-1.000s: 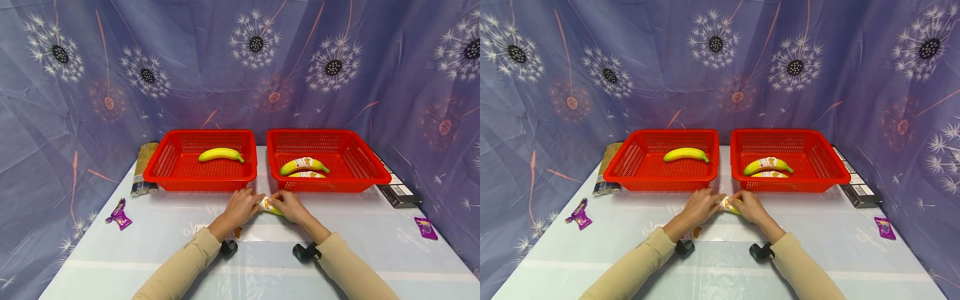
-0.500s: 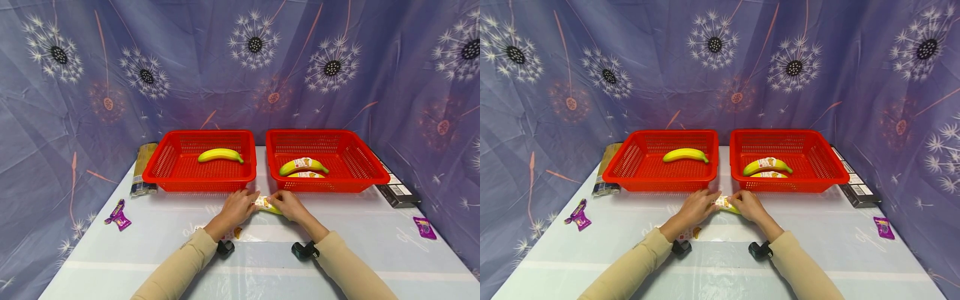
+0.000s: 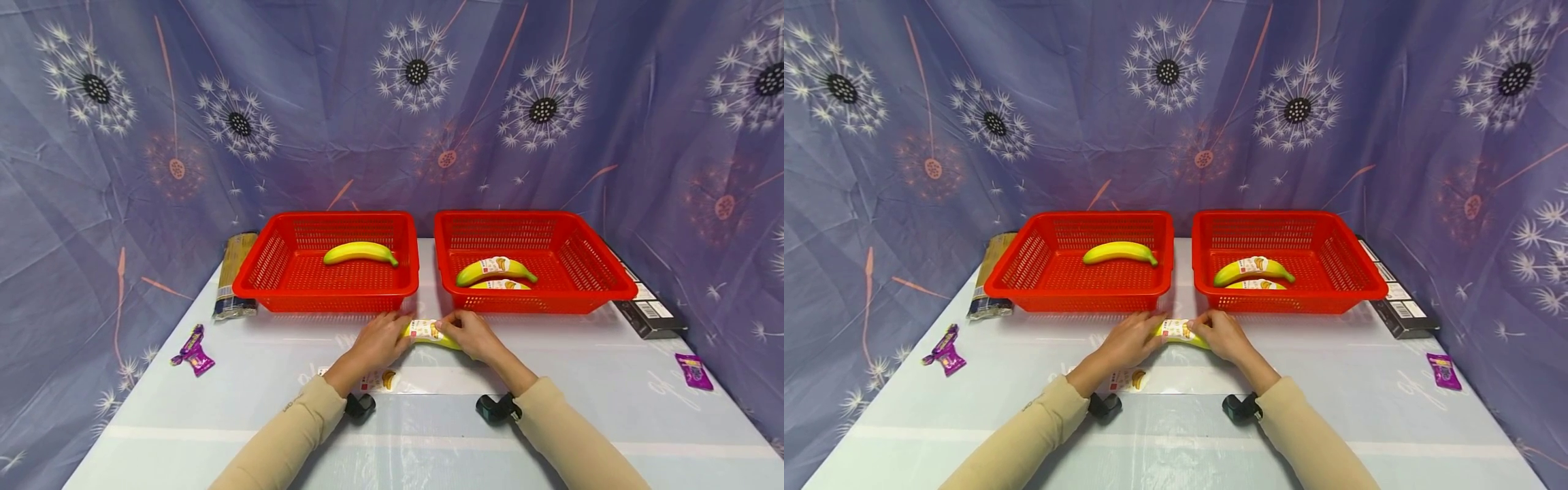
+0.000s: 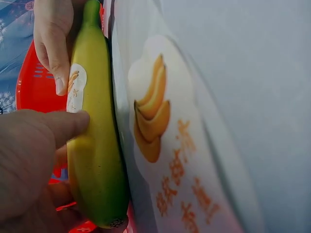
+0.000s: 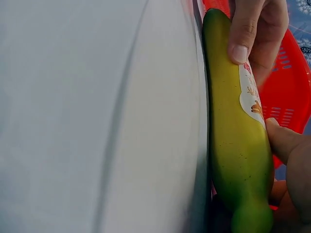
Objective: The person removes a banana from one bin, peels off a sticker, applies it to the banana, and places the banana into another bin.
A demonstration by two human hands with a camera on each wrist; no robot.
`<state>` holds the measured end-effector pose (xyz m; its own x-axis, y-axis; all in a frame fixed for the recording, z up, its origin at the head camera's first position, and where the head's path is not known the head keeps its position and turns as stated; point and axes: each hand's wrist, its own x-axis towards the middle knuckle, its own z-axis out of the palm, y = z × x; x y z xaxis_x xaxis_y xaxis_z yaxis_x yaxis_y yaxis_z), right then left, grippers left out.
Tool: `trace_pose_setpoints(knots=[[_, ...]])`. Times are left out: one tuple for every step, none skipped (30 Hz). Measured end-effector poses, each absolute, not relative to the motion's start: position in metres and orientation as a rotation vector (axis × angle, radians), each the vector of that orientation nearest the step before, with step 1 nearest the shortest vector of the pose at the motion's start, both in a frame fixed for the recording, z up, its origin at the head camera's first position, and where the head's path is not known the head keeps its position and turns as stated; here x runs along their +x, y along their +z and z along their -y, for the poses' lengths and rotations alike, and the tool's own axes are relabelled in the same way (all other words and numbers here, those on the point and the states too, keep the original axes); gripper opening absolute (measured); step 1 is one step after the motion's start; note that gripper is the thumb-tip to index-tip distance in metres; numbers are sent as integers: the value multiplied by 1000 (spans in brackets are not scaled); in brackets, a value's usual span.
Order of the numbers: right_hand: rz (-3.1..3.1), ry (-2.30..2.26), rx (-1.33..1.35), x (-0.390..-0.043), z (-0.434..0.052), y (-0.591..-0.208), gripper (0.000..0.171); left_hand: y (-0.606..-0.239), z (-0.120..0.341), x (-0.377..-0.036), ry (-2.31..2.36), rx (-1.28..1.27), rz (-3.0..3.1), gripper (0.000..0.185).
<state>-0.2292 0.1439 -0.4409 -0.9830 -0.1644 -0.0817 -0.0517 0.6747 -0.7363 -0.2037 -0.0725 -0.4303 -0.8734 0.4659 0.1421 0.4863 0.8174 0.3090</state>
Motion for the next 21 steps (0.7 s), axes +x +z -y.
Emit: trace_pose_setpoints(knots=[[-2746,-1199,-179,-229,-144,-441,28,-430,72,-204,-530,-763,2948,53],[-2747,-1194,-182,-229,-144,-441,28,-430,71,-204,-528,-759,2953,53],[-2749,-1191,-186,-229,-144,-442,28,-430,71,-204,-526,-756,2954,52],[-2751,-1189,-186,-230,-144,-442,28,-430,70,-205,-520,-755,2952,51],[-2752,-1188,-185,-230,-145,-442,28,-430,69,-205,-512,-756,2947,49],[-2752,-1187,-182,-230,-145,-442,28,-431,68,-205,-507,-756,2943,47],[-2753,-1185,-180,-230,-145,-443,28,-431,67,-205,-502,-757,2936,45],[-2752,-1184,-178,-230,-145,-443,28,-431,67,-205,-501,-758,2932,45],[-2753,-1185,-176,-230,-146,-444,28,-431,67,-205,-500,-758,2931,45],[-2753,-1188,-175,-230,-145,-444,28,-431,68,-205,-505,-755,2932,45],[-2756,-1189,-177,-230,-146,-445,28,-431,68,-205,-513,-753,2937,46],[-2758,-1191,-178,-230,-146,-445,28,-431,69,-204,-530,-749,2942,47],[-2759,-1194,-182,-230,-145,-445,28,-430,70,-204,-545,-738,2949,49],[-2760,-1197,-183,-230,-145,-445,28,-430,72,-203,-573,-723,2958,50],[-2760,-1200,-185,-230,-145,-445,28,-429,73,-203,-608,-704,2968,51],[-2758,-1203,-186,-229,-145,-445,28,-428,75,-202,-650,-677,2978,51],[-2757,-1203,-187,-229,-145,-445,27,-427,77,-201,-685,-654,2987,51],[-2754,-1205,-184,-229,-145,-445,27,-426,79,-200,-725,-632,2991,49],[-2752,-1208,-187,-228,-145,-445,27,-426,81,-199,-759,-616,2989,48],[-2753,-1208,-191,-228,-145,-444,26,-427,83,-200,-776,-598,2985,46],[-2755,-1209,-197,-228,-145,-444,26,-427,85,-199,-796,-592,2978,44]])
